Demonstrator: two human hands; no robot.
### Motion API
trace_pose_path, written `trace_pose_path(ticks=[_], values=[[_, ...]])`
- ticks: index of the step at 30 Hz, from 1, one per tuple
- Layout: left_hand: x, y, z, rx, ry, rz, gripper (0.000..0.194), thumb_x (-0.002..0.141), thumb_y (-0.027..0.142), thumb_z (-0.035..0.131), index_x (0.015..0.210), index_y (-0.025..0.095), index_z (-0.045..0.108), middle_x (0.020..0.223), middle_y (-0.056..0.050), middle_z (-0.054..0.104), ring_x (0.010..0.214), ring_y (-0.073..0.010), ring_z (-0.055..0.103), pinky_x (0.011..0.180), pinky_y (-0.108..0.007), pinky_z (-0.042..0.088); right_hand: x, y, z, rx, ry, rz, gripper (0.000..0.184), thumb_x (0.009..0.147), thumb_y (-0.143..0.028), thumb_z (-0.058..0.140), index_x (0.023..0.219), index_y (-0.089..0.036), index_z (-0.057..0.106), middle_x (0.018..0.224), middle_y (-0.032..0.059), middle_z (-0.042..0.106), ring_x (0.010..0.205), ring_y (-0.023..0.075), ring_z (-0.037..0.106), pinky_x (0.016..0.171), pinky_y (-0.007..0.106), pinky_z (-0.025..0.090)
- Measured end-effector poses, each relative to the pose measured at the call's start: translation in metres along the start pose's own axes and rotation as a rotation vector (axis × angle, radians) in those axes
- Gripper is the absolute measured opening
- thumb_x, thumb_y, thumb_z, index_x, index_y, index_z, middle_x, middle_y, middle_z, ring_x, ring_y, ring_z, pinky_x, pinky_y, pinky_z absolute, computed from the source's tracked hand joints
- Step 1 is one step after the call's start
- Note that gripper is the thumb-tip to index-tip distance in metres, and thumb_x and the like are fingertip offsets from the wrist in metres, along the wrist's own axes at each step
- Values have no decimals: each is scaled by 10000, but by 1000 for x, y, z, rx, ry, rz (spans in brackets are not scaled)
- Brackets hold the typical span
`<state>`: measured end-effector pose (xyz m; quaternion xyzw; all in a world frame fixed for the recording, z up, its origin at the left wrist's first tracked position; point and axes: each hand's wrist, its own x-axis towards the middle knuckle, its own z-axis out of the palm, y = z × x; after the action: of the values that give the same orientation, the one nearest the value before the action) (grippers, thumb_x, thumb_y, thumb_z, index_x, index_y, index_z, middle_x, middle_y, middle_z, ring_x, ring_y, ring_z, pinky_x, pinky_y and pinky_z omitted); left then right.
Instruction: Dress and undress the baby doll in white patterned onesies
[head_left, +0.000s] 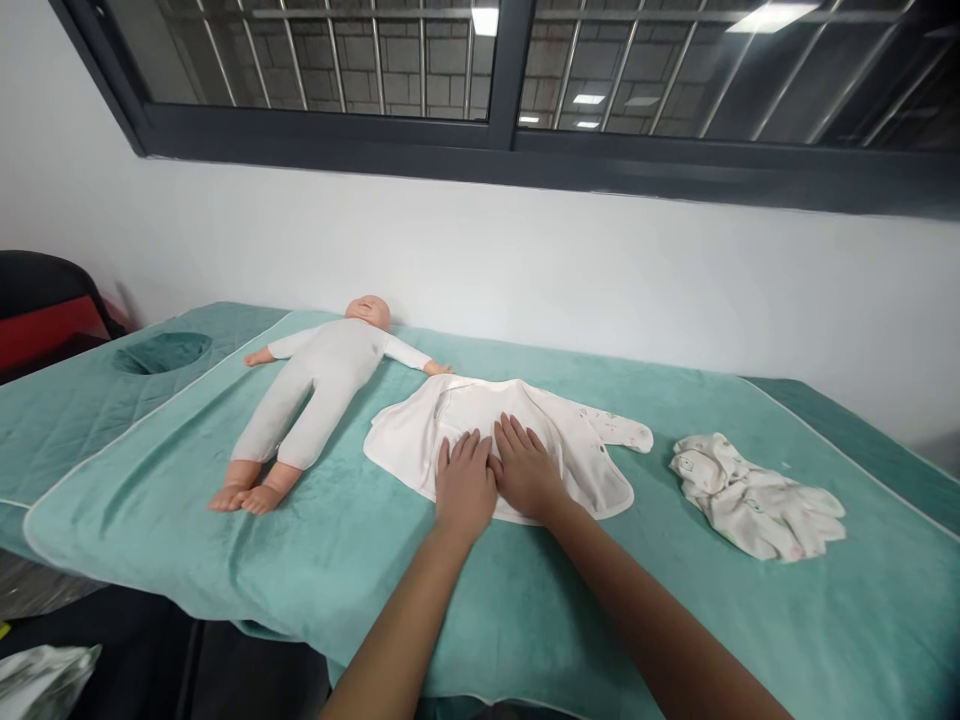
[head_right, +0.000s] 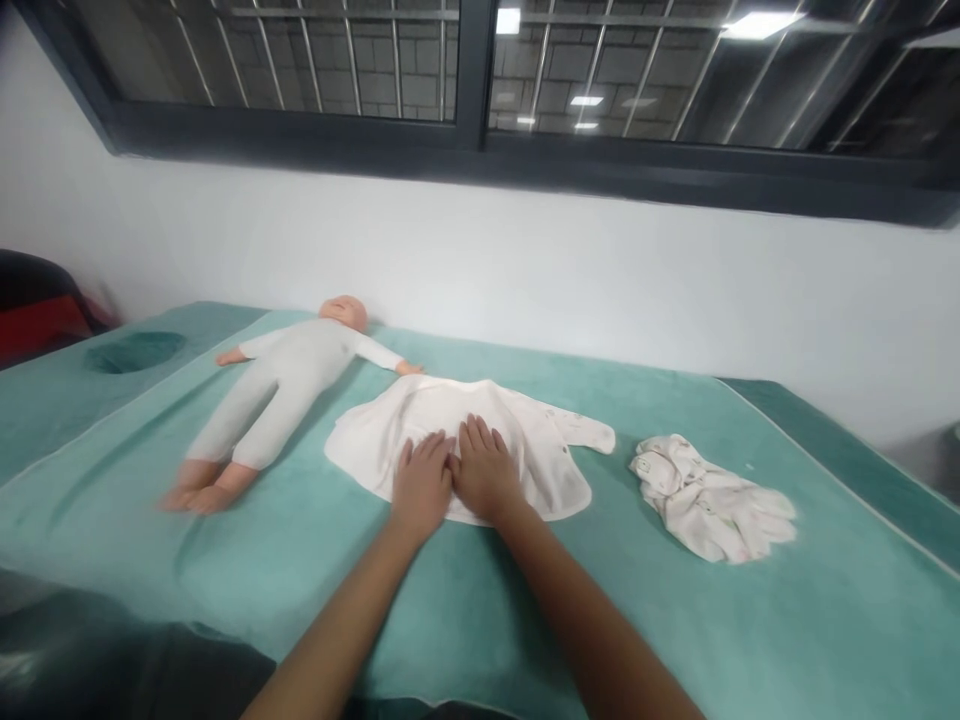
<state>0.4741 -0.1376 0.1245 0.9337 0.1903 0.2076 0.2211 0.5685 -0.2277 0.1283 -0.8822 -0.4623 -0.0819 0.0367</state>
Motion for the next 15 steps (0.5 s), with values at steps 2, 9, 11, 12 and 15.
trace_pose_path(ticks=[2,9,11,12,15], values=[[-8,-4,-9,-172,74,18,502,835,76,381,1271,213,588,1424,-28,538,1356,-156,435,1202,-371,283,-10,-4,-1,8,12,-49,600,1007,-390,283,1496,-49,347,1578,140,229,1481,264,205,1194,445,212],[-7,-76,-65,-66,467,-228,356,897,256,425,1171,119,605,1217,-157,615,1178,-293,521,1072,-479,396,-32,-16,-9,54,-9,-152,599,1019,-420,266,1506,-79,337,1588,114,206,1490,245,179,1208,443,213],[-1,-99,-75,15,439,-353,403,910,313,422,1191,82,595,1180,-194,618,1139,-331,531,1019,-508,416,-34,-18,-12,66,-18,-154,592,1019,-413,273,1510,-87,332,1588,106,211,1487,243,189,1208,439,222],[2,-107,-79,39,414,-399,422,914,324,417,1209,76,588,1171,-200,622,1130,-342,535,1000,-514,422,-34,-18,-13,71,-21,-156,591,1019,-413,275,1512,-92,330,1588,103,215,1486,241,195,1208,437,227],[14,-123,-83,73,316,-455,424,908,300,419,1248,106,581,1161,-178,650,1125,-346,549,978,-503,421,-34,-18,-14,77,-21,-161,582,1018,-404,280,1510,-97,335,1584,96,234,1483,232,208,1208,429,235]])
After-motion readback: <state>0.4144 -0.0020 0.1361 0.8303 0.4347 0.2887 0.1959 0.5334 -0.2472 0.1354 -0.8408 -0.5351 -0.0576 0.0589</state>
